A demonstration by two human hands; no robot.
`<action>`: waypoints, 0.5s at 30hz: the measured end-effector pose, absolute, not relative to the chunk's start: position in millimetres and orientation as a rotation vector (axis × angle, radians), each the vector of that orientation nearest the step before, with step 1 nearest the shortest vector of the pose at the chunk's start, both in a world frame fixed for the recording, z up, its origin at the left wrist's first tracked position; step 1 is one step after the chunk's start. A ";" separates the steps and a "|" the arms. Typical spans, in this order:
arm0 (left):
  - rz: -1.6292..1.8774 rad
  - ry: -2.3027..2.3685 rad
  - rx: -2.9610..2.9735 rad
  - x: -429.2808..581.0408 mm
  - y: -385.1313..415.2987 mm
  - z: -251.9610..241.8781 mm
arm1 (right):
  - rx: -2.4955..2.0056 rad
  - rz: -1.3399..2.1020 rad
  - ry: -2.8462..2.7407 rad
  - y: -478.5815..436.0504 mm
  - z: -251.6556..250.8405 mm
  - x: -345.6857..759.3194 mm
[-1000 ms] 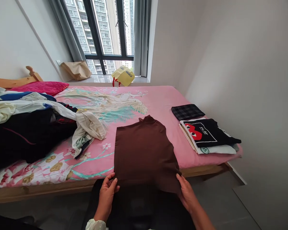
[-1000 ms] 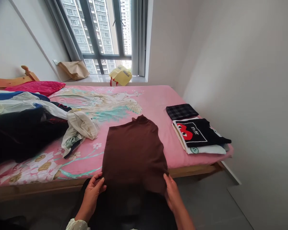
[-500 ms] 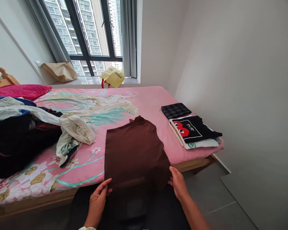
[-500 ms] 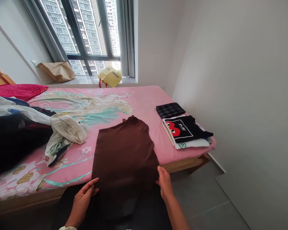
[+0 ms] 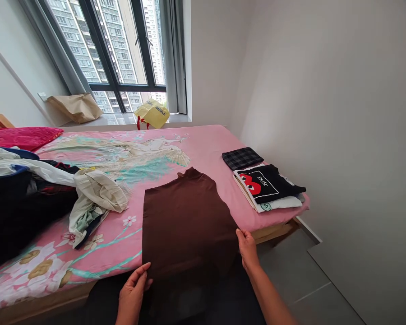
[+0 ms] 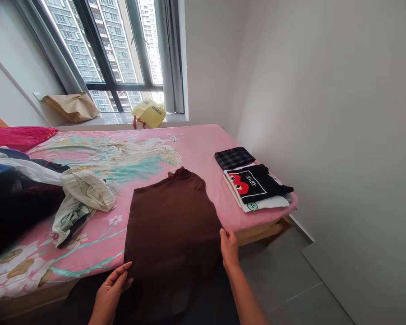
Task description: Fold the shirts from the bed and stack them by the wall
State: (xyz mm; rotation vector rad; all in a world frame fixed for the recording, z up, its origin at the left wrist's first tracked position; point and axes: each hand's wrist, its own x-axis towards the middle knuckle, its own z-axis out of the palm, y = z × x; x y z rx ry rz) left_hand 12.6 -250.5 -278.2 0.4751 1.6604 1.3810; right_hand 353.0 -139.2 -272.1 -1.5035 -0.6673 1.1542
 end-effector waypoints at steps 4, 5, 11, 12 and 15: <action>1.425 1.633 0.440 13.6 -249.5 -279.3 | -1.493 1.197 -0.642 -146.2 -278.7 349.9; 1.445 1.626 0.419 13.3 -249.1 -279.2 | -1.469 1.267 -0.632 -150.6 -278.3 349.0; 1.365 1.569 0.219 9.9 -246.9 -274.2 | -1.220 1.759 -0.621 -180.6 -270.2 345.5; 1.316 1.565 0.205 10.1 -246.4 -272.7 | -1.213 1.797 -0.640 -183.9 -270.6 345.4; 1.182 1.580 0.198 11.8 -244.9 -268.3 | -1.331 1.792 -0.720 -188.2 -276.7 347.7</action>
